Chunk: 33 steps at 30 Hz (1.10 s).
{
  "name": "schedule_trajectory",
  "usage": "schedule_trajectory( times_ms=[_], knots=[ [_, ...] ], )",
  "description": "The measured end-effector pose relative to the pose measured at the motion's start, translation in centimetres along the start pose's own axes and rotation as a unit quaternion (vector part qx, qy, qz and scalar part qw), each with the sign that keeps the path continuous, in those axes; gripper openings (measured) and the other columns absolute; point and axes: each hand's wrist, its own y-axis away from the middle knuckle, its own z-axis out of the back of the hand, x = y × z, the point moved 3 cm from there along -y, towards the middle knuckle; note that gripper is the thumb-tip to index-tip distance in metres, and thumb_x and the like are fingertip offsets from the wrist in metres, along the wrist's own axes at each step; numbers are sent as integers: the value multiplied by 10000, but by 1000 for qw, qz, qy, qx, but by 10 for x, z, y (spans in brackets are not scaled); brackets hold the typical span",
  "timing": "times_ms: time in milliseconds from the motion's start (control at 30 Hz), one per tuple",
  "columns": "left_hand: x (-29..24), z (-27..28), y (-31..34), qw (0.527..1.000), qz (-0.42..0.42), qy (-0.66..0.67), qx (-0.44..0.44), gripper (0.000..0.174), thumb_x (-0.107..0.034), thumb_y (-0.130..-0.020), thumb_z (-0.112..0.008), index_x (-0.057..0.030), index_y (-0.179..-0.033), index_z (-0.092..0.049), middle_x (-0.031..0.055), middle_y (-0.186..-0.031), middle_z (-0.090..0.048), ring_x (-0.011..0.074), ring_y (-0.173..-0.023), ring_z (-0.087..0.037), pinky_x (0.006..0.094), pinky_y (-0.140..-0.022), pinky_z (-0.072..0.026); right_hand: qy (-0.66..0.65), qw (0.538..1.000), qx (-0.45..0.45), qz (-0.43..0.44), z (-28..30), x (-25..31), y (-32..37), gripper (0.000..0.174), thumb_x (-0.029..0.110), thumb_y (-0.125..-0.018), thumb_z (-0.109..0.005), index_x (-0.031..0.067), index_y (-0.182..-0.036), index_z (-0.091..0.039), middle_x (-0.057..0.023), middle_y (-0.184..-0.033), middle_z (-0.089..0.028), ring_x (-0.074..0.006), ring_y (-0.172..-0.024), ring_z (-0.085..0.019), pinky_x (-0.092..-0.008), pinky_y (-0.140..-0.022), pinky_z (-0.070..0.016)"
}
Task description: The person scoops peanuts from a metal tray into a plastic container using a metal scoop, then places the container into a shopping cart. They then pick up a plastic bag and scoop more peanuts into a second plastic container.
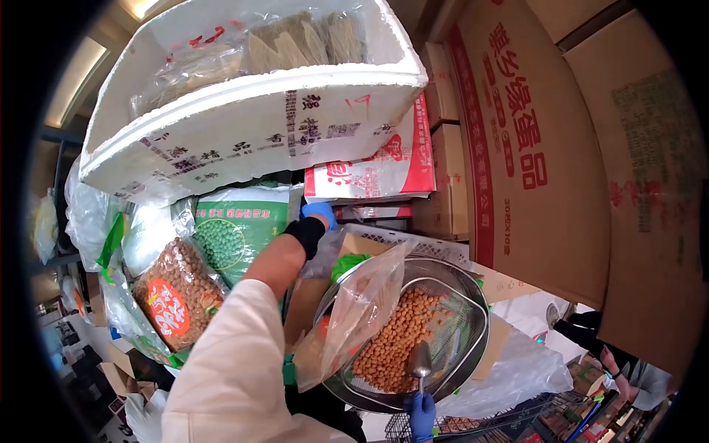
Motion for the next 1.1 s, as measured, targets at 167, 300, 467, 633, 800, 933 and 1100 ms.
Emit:
schedule_trajectory(
  times_ms=[167, 300, 467, 633, 800, 933, 1100],
  knots=[
    [8, 106, 63, 984, -99, 123, 88, 698, -482, -600, -775, 2, -1083, -632, 220, -929, -672, 358, -846, -663, 404, -793, -533, 19, 999, 5, 31, -5, 11, -5, 211, 218, -983, -518, 66, -837, -521, -8, -659, -566, -78, -531, -511, -221, -477, -427],
    [29, 189, 144, 952, -143, 269, 20, 702, -479, -630, -771, 28, -1089, -612, 218, -929, -672, 367, -832, -659, 410, -747, -527, -5, 1000, 11, -1, -12, 4, -18, 214, 202, -980, -526, 62, -819, -523, 9, -677, -550, -69, -555, -486, -217, -500, -397],
    [64, 189, 194, 918, -121, 366, -97, 627, -360, -698, -764, 11, -1166, -572, 174, -1004, -638, 259, -909, -624, 348, -795, -503, 265, 959, 37, 93, -20, 21, -19, 246, 230, -952, -562, 17, -829, -552, -38, -662, -591, -113, -542, -539, -266, -497, -435],
    [90, 217, 229, 784, -95, 608, -75, 579, -271, -763, -723, -35, -1253, -525, 61, -1075, -595, 158, -975, -572, 306, -851, -475, 235, 969, 21, 73, -6, -24, -40, 333, 304, -905, -612, -29, -894, -632, -113, -759, -667, -189, -659, -623, -316, -647, -503],
    [86, 270, 293, 627, -191, 755, -25, 738, -326, -748, -730, -16, -1344, -425, 97, -1223, -539, 197, -1140, -524, 338, -988, -412, 395, 904, -29, 159, 3, 48, -10, 315, 287, -941, -559, -11, -965, -656, -80, -802, -678, -183, -741, -647, -322, -703, -513],
    [48, 284, 362, 641, -331, 688, 79, 812, -337, -746, -756, 8, -1369, -367, 122, -1312, -480, 246, -1248, -455, 389, -1063, -352, -53, 980, 51, 185, -4, 140, 50, 525, 470, -991, -402, 31, -1251, -523, -103, -1107, -628, -246, -964, -621, -404, -869, -491],
    [-7, 242, 436, 686, -503, 507, 139, 760, -238, -755, -738, 11, -1362, -353, 151, -1327, -437, 268, -1230, -454, 384, -1047, -363, -298, 875, 153, 349, -31, 247, 170, 704, 593, -962, -313, 37, -1391, -360, -160, -1331, -474, -270, -1204, -495, -426, -1059, -359]
  ],
)
